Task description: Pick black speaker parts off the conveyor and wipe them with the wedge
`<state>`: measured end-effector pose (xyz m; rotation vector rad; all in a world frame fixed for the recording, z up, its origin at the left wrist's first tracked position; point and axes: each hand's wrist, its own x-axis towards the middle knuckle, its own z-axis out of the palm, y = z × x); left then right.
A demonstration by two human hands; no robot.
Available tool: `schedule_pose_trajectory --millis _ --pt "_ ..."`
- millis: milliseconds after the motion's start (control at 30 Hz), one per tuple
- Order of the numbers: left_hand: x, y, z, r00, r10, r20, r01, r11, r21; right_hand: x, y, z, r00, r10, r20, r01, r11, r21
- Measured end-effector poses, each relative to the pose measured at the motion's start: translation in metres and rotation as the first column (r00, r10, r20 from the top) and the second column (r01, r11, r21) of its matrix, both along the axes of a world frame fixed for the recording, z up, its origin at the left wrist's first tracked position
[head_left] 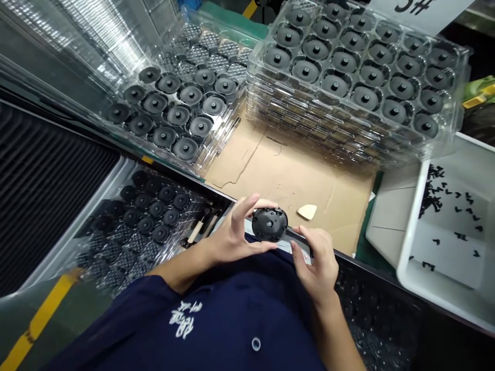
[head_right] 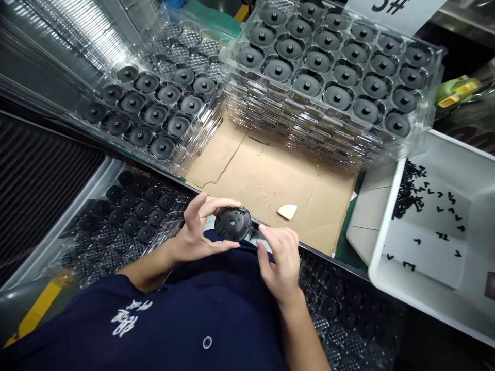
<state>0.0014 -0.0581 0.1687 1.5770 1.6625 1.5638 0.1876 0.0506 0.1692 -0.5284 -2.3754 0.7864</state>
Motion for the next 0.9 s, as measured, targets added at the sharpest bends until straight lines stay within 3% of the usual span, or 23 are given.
schedule_pose_trajectory --millis 100,233,333,433,500,600,700,800,900 --pt "-0.002 -0.003 0.001 0.998 -0.030 0.063 0.032 0.999 -0.027 -0.009 0.009 0.013 0.994 0.100 0.037 -0.103 0.987 0.123" --pt "-0.006 -0.007 0.006 0.951 -0.055 0.303 0.125 0.968 -0.218 -0.025 0.015 0.024 0.984 0.161 0.071 -0.168 0.980 0.103" --pt "-0.009 -0.009 0.006 0.842 -0.018 0.539 0.188 0.946 -0.263 -0.033 0.010 0.025 0.989 0.142 0.034 -0.141 0.990 -0.028" --pt "-0.011 -0.010 0.003 0.769 0.013 0.640 0.192 0.949 -0.249 -0.038 0.005 0.026 0.995 0.094 0.035 -0.080 0.956 -0.283" --pt "-0.013 -0.010 0.001 0.764 0.011 0.645 0.204 0.944 -0.258 -0.041 0.007 0.030 0.994 0.094 0.049 -0.059 0.874 -0.483" --pt "-0.017 -0.007 0.000 0.752 -0.024 0.659 0.268 0.924 -0.272 -0.048 0.016 0.040 0.971 0.224 0.086 -0.087 0.664 -0.742" --pt "-0.019 -0.003 0.001 0.711 -0.070 0.700 0.350 0.898 -0.265 -0.054 0.030 0.051 0.935 0.340 0.099 -0.087 0.492 -0.866" --pt "-0.020 0.003 0.002 0.664 -0.109 0.740 0.424 0.870 -0.251 -0.056 0.041 0.057 0.915 0.400 0.059 -0.113 0.393 -0.913" --pt "-0.021 0.007 0.004 0.604 -0.174 0.777 0.518 0.827 -0.217 -0.056 0.045 0.059 0.898 0.440 0.009 -0.152 0.330 -0.932"
